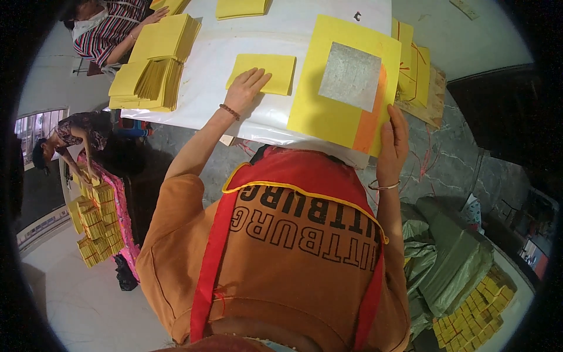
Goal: Folding and stacking sheets of yellow paper with silver foil centers.
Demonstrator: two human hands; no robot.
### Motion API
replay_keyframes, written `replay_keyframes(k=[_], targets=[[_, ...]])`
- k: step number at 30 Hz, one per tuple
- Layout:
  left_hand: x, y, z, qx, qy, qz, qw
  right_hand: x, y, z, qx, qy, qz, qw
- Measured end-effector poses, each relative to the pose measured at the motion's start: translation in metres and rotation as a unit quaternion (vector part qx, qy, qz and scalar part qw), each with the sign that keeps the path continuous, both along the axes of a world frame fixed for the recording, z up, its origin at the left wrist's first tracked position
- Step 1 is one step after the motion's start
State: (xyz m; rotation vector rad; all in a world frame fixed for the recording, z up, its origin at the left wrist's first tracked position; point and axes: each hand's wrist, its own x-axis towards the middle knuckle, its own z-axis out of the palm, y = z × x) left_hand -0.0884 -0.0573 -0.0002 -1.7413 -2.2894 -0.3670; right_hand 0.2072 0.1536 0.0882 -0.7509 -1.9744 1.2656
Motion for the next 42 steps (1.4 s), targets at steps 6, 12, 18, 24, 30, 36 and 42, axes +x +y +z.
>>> replay_keyframes(k=[6, 12, 18, 24, 30, 36, 42], targets=[[-0.012, 0.007, -0.001, -0.030, 0.006, 0.002, 1.000, -0.001, 0.001, 0.003, 0.005, -0.011, 0.009, 1.000], [-0.004, 0.007, -0.011, -0.068, -0.058, 0.020, 0.996, 0.000, 0.003, -0.004, -0.028, 0.000, 0.004, 1.000], [-0.008, 0.003, -0.017, -0.122, -0.087, 0.021, 0.988, -0.002, 0.002, 0.001, -0.002, -0.008, -0.002, 1.000], [-0.022, 0.003, -0.007, -0.114, -0.157, -0.032, 0.981, 0.001, 0.009, 0.019, 0.201, -0.053, 0.047, 0.977], [-0.011, 0.038, 0.072, 0.050, -0.237, -0.082, 0.967, -0.001, 0.013, 0.010, 0.121, -0.024, 0.053, 0.991], [0.100, 0.075, 0.153, 0.037, -0.119, -0.288, 0.950, -0.004, 0.010, 0.011, 0.092, 0.012, 0.050, 0.994], [0.112, 0.085, 0.157, -0.019, -0.089, -0.335, 0.938, -0.003, 0.011, 0.006, 0.060, 0.026, 0.052, 0.996]])
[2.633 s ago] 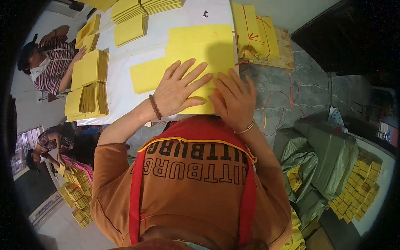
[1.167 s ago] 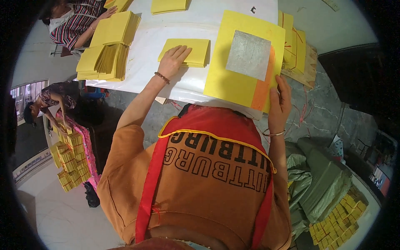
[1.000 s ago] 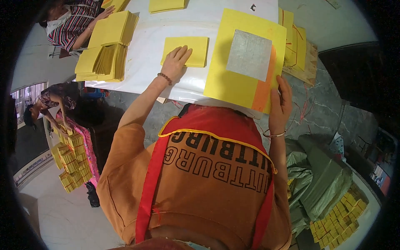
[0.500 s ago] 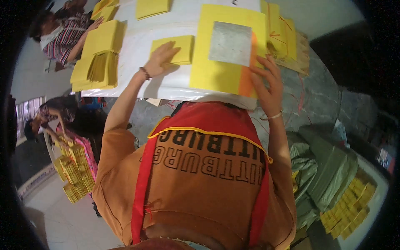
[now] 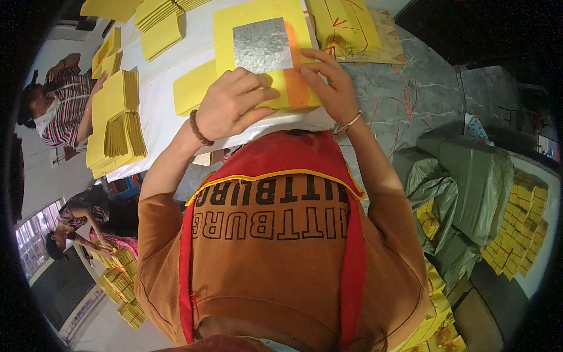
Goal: Folding and stacking sheets of yellow paper with silver foil centers.
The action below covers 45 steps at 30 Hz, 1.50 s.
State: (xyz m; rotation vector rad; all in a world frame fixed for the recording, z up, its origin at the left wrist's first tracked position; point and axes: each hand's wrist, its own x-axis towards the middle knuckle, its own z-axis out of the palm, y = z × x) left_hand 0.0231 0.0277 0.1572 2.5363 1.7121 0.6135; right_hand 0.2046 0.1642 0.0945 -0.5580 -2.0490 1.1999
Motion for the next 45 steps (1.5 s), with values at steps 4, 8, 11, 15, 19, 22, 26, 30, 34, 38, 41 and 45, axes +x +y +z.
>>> replay_keyframes(k=[4, 8, 11, 15, 19, 22, 26, 30, 34, 38, 41, 45], targets=[[-0.002, 0.007, -0.001, -0.044, -0.151, -0.017, 0.987, -0.001, 0.000, 0.000, -0.060, 0.030, 0.012, 0.998], [0.000, 0.010, 0.004, -0.086, -0.167, -0.013, 0.982, -0.001, 0.000, 0.000, -0.072, 0.026, 0.010, 0.997], [0.001, 0.011, 0.005, -0.086, -0.152, -0.017, 0.984, -0.002, 0.000, -0.001, -0.078, 0.031, 0.013, 0.996], [0.001, 0.012, 0.004, -0.083, -0.157, -0.015, 0.984, -0.002, -0.002, 0.002, -0.090, 0.037, 0.010, 0.995], [0.000, 0.012, 0.005, -0.103, -0.199, 0.013, 0.974, 0.000, 0.001, 0.003, -0.116, 0.057, 0.048, 0.991], [-0.006, 0.012, 0.005, -0.167, -0.256, 0.047, 0.951, 0.009, 0.010, -0.003, -0.090, 0.068, 0.119, 0.986], [-0.015, 0.013, 0.003, -0.267, -0.335, 0.090, 0.899, 0.008, 0.007, -0.005, 0.040, 0.001, 0.124, 0.991], [-0.032, 0.006, 0.016, -0.235, -0.337, 0.005, 0.912, -0.001, 0.014, -0.011, 0.104, 0.026, 0.060, 0.992], [-0.057, -0.007, 0.012, -0.145, -0.144, -0.019, 0.979, -0.003, 0.012, -0.010, 0.045, 0.029, 0.043, 0.998], [-0.058, -0.015, -0.013, 0.004, -0.021, 0.109, 0.994, -0.003, 0.024, 0.001, 0.147, -0.001, 0.086, 0.985], [-0.047, -0.028, 0.001, 0.047, 0.087, 0.097, 0.990, -0.002, 0.016, 0.016, 0.244, -0.023, 0.045, 0.968], [-0.032, -0.047, 0.005, -0.005, -0.018, 0.084, 0.996, 0.010, 0.017, 0.019, 0.275, -0.053, 0.138, 0.950]])
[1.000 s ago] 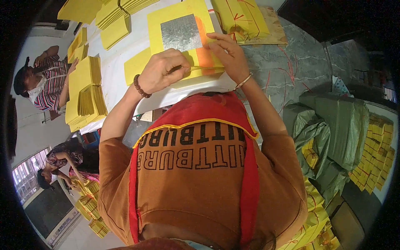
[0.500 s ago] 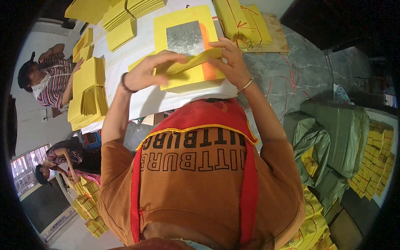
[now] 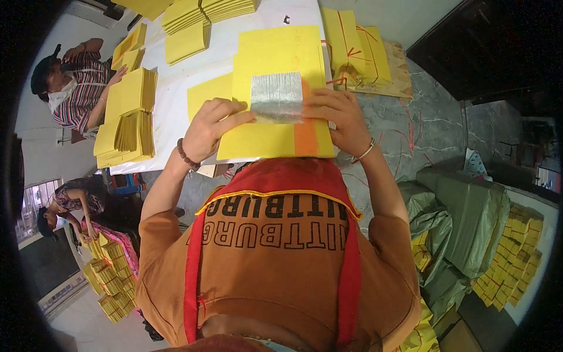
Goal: Folding and stacking sheets of yellow paper with silver foil centers.
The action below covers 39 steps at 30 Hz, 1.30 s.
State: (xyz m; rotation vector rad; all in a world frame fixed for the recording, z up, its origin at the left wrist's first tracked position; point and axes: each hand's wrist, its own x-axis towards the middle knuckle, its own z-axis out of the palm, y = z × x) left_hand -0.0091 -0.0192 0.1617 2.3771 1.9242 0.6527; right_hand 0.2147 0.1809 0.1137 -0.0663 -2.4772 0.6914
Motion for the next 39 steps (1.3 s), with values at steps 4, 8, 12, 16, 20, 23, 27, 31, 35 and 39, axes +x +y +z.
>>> replay_keyframes(k=[4, 8, 12, 16, 20, 23, 27, 31, 35, 39], targets=[[-0.001, 0.010, -0.012, 0.052, -0.165, 0.100, 0.980, -0.004, -0.007, 0.009, -0.103, -0.054, -0.051, 0.992], [-0.013, 0.031, -0.019, -0.096, -0.346, 0.237, 0.903, -0.028, -0.014, 0.011, -0.339, 0.004, -0.166, 0.926], [-0.022, 0.045, -0.018, -0.165, -0.418, 0.255, 0.856, -0.043, -0.013, 0.009, -0.424, 0.110, -0.162, 0.884], [-0.023, 0.052, -0.013, -0.184, -0.466, 0.261, 0.825, -0.042, -0.002, 0.001, -0.331, 0.013, -0.199, 0.922], [-0.026, 0.056, -0.017, -0.184, -0.519, 0.250, 0.797, -0.046, 0.001, -0.008, -0.365, 0.012, -0.220, 0.905], [-0.022, 0.056, -0.021, -0.150, -0.554, 0.244, 0.782, -0.046, 0.003, -0.015, -0.371, 0.025, -0.211, 0.904], [-0.025, 0.056, -0.024, -0.150, -0.559, 0.248, 0.777, -0.047, 0.001, -0.003, -0.391, -0.009, -0.219, 0.894], [-0.027, 0.056, -0.018, -0.066, -0.363, 0.292, 0.882, -0.047, 0.005, -0.005, -0.387, -0.022, -0.223, 0.894], [0.000, 0.062, 0.014, 0.101, 0.060, 0.129, 0.985, -0.047, 0.002, 0.000, -0.380, -0.032, -0.244, 0.892], [0.023, 0.061, -0.010, -0.023, 0.053, 0.003, 0.998, -0.048, 0.002, -0.012, -0.416, 0.051, -0.208, 0.884]])
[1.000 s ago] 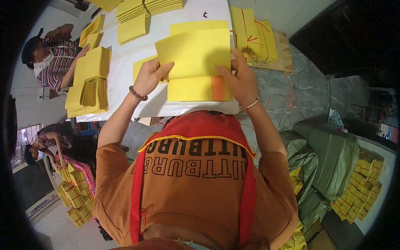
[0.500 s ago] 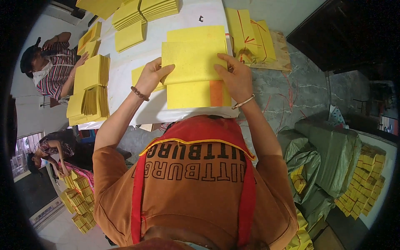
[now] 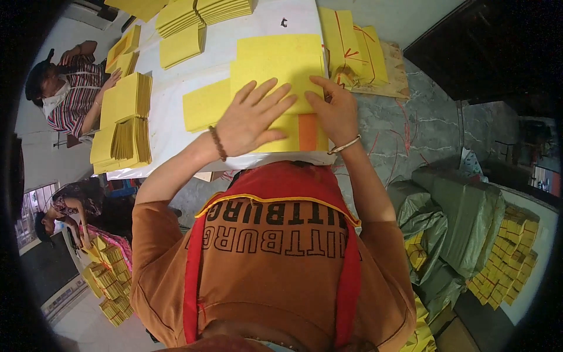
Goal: Folding and stacking sheets of yellow paper with silver foil centers.
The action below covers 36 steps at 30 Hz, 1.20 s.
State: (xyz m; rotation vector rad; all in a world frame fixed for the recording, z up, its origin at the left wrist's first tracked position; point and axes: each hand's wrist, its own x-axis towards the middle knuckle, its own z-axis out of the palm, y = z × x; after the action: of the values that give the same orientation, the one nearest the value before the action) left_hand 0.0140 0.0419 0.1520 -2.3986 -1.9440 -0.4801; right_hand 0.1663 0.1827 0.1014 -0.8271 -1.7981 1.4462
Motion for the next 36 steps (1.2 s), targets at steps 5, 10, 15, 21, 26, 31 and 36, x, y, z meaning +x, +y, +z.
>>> replay_keyframes(k=[5, 10, 15, 21, 26, 31, 36], targets=[[0.001, -0.003, -0.010, -0.061, 0.025, -0.009, 0.998, 0.010, -0.016, 0.024, 0.188, -0.140, -0.020, 0.972], [-0.004, -0.003, -0.014, -0.071, 0.021, -0.012, 0.997, 0.034, -0.037, 0.016, 0.447, -0.178, 0.022, 0.876], [0.003, 0.002, -0.012, -0.005, -0.001, 0.066, 0.998, 0.042, -0.038, 0.007, 0.408, -0.231, 0.057, 0.882], [0.001, 0.006, -0.010, 0.043, 0.101, 0.070, 0.992, 0.044, -0.027, -0.007, 0.054, 0.015, 0.181, 0.982], [0.003, 0.015, -0.004, 0.021, 0.115, 0.133, 0.984, 0.040, -0.032, -0.009, -0.042, 0.150, 0.118, 0.981], [-0.054, -0.018, 0.014, 0.156, -0.085, 0.149, 0.973, 0.042, -0.027, -0.012, -0.006, 0.181, 0.089, 0.980], [-0.107, -0.074, -0.045, 0.201, 0.004, 0.271, 0.941, 0.044, -0.029, -0.018, -0.041, 0.153, 0.098, 0.982]])
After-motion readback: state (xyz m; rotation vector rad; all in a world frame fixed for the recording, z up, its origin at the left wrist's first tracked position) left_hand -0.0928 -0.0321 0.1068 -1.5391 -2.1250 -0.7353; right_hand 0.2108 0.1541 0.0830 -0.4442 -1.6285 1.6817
